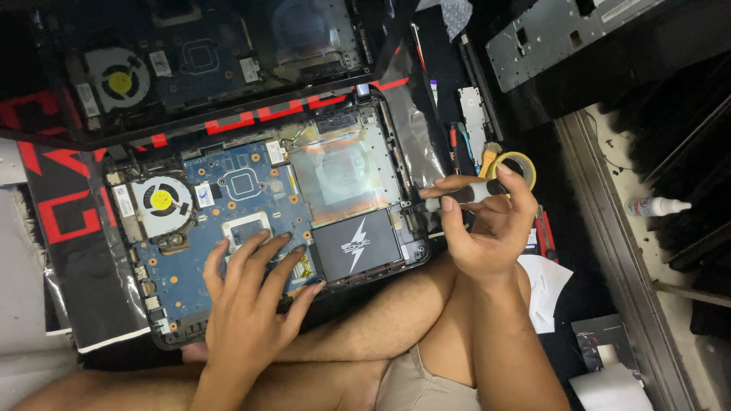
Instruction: The person sits on the floor with a disassembled laptop on their lap and uses a screwdriver to remove screws from the battery area. They then use their hands to detach and remove the battery from the laptop chassis.
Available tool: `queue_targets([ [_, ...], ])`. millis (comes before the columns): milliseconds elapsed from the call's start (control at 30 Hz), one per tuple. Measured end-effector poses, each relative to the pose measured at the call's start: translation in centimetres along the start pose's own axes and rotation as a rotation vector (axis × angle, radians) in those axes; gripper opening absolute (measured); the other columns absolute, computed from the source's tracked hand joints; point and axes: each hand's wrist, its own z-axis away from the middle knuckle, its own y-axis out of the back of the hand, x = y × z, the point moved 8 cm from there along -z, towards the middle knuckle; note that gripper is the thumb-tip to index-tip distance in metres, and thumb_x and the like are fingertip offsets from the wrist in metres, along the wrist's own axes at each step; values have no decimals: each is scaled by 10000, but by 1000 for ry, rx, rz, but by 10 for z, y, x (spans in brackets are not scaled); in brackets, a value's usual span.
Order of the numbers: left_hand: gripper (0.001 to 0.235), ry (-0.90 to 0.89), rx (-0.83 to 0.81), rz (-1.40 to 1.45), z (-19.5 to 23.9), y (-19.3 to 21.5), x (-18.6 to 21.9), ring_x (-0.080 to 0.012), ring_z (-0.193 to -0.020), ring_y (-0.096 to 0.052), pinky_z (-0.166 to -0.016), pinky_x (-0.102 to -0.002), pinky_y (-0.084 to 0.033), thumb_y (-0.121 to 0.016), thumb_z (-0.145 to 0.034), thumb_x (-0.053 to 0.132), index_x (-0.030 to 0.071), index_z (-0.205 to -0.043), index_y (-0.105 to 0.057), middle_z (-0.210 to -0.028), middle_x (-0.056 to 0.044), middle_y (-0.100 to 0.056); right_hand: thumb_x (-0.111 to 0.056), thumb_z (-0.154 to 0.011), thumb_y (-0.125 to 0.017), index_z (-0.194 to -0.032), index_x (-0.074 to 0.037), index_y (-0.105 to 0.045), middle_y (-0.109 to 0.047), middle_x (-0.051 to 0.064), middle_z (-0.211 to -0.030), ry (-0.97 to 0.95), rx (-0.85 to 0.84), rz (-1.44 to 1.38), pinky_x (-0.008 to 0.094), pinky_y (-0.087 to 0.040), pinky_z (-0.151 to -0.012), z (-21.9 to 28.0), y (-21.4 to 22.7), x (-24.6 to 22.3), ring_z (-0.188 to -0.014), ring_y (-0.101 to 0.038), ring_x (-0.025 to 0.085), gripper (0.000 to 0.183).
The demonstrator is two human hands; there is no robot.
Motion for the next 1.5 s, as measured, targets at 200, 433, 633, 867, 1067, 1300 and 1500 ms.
queue_targets([
  [200,381,7,5,13,0,1,0,-323,-1252,-591,-1153,-582,-323,-744,-922,382,108,-1177,-671,-1285,-96,-659,99,-948,-729,-1421,-128,-380,-653,313,-1091,140,-166,113,454,-657,-892,-1,-3,-13,-945,-748,387,631],
  [433,369,3,14,8,-1,1,1,-319,-1244,-586,-1151,-579,-320,-725,-946,383,105,-1182,-671,-1290,-92,-653,129,-833,-880,-1133,-21,-636,-577,170,-959,215,-239,180,346,-638,-790,-19,-22,-35,-871,-696,315,414],
  [633,385,8,-1,19,1,1,0,-329,-1258,-576,-1138,-597,-323,-735,-938,370,93,-1196,-665,-1296,-101,-650,146,-936,-719,-1204,25,-600,-641,234,-961,170,-253,168,380,-634,-826,-18,-23,-35,-883,-715,343,316],
  [867,367,3,14,17,1,2,0,-331,-1246,-583,-1143,-593,-320,-717,-949,371,92,-1182,-668,-1293,-104,-651,114,-959,-668,-1203,1,-538,-674,304,-1027,205,-268,94,442,-651,-872,-15,-26,-35,-922,-730,389,299],
  [1067,358,7,14,24,2,1,1,-333,-1257,-578,-1135,-598,-316,-712,-955,358,89,-1186,-665,-1295,-105,-652,80,-894,-810,-1153,-14,-627,-562,163,-923,211,-106,152,383,-612,-783,-17,-12,-30,-853,-678,333,331],
  [1300,361,0,16,22,2,2,2,-323,-1262,-578,-1139,-594,-316,-719,-951,352,92,-1194,-662,-1290,-101,-650,46,-998,-597,-1141,42,-560,-658,296,-1016,178,-233,79,424,-630,-857,-23,-25,-39,-917,-718,381,147],
  [1500,333,-14,26,18,2,2,4,-318,-1244,-596,-1135,-587,-325,-732,-949,330,96,-1177,-670,-1281,-99,-660,21,-923,-752,-1125,-17,-631,-596,201,-1024,206,-209,86,496,-654,-952,-22,-19,-37,-929,-659,326,239],
])
